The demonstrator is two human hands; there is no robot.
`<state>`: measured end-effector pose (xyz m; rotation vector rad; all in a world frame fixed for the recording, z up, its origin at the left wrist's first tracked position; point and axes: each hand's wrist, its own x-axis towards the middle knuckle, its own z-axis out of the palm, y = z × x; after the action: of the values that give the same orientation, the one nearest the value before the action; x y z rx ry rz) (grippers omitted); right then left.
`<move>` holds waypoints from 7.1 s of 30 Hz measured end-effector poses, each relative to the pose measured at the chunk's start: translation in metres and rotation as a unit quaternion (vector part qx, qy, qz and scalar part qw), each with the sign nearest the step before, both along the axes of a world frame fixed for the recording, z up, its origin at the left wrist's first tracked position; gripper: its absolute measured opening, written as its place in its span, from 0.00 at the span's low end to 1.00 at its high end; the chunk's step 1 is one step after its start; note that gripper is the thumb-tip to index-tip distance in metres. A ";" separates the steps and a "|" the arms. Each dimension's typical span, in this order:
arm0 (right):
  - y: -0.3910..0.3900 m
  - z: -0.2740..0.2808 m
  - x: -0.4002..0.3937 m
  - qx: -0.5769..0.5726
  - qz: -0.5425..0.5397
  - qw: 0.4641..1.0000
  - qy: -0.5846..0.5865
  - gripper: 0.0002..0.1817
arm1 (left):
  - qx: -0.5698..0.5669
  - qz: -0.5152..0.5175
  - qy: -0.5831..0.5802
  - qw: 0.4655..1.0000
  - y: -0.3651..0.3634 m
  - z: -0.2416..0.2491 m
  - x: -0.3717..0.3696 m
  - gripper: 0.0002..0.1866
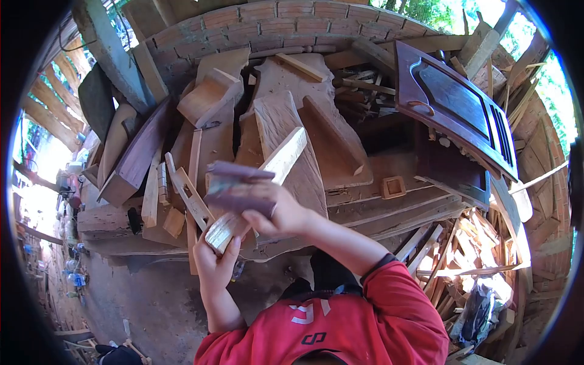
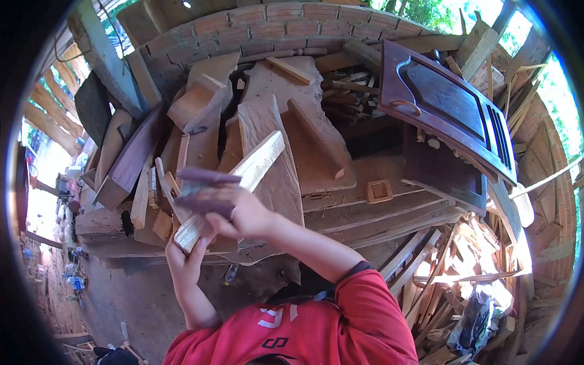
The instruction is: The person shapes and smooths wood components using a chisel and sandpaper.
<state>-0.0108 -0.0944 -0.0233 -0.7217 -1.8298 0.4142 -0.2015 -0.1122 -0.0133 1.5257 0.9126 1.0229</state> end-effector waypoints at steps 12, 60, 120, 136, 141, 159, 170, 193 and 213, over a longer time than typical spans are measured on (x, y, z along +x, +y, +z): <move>-0.004 -0.010 -0.003 -0.018 -0.149 0.989 0.004 0.15 | 0.045 -0.024 0.065 0.997 0.007 -0.014 -0.010 0.19; 0.003 -0.024 0.023 -0.210 -0.150 0.961 0.102 0.12 | 0.284 0.015 0.190 0.940 0.001 -0.005 -0.021 0.19; -0.021 -0.022 0.029 -0.202 -0.069 0.971 0.104 0.22 | 0.359 -0.032 0.204 0.910 -0.006 -0.016 -0.017 0.27; -0.035 -0.016 0.010 -0.075 -0.065 0.995 0.014 0.20 | 0.372 -0.042 0.219 0.901 -0.012 -0.018 -0.018 0.27; -0.019 -0.039 0.040 -0.159 -0.013 0.976 0.147 0.19 | 0.419 -0.060 0.240 0.874 -0.017 -0.029 -0.019 0.27; 0.005 -0.049 0.084 -0.236 -0.265 0.934 0.046 0.17 | 0.401 -0.028 0.207 0.892 -0.020 -0.042 -0.020 0.22; -0.006 -0.055 0.060 -0.276 -0.130 0.938 0.167 0.16 | 0.360 -0.011 0.202 0.911 -0.014 -0.047 -0.026 0.21; -0.042 -0.009 -0.030 -0.021 -0.074 0.990 -0.121 0.22 | 0.282 0.016 0.149 0.948 0.000 -0.054 -0.035 0.19; 0.003 -0.050 0.047 -0.310 -0.211 0.909 0.182 0.18 | 0.210 0.038 0.116 0.970 -0.007 -0.045 -0.026 0.20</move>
<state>0.0366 -0.0915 -0.0733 -1.3427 -1.1339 0.7959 -0.2278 -0.1195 -0.0579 2.0106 0.9626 1.1612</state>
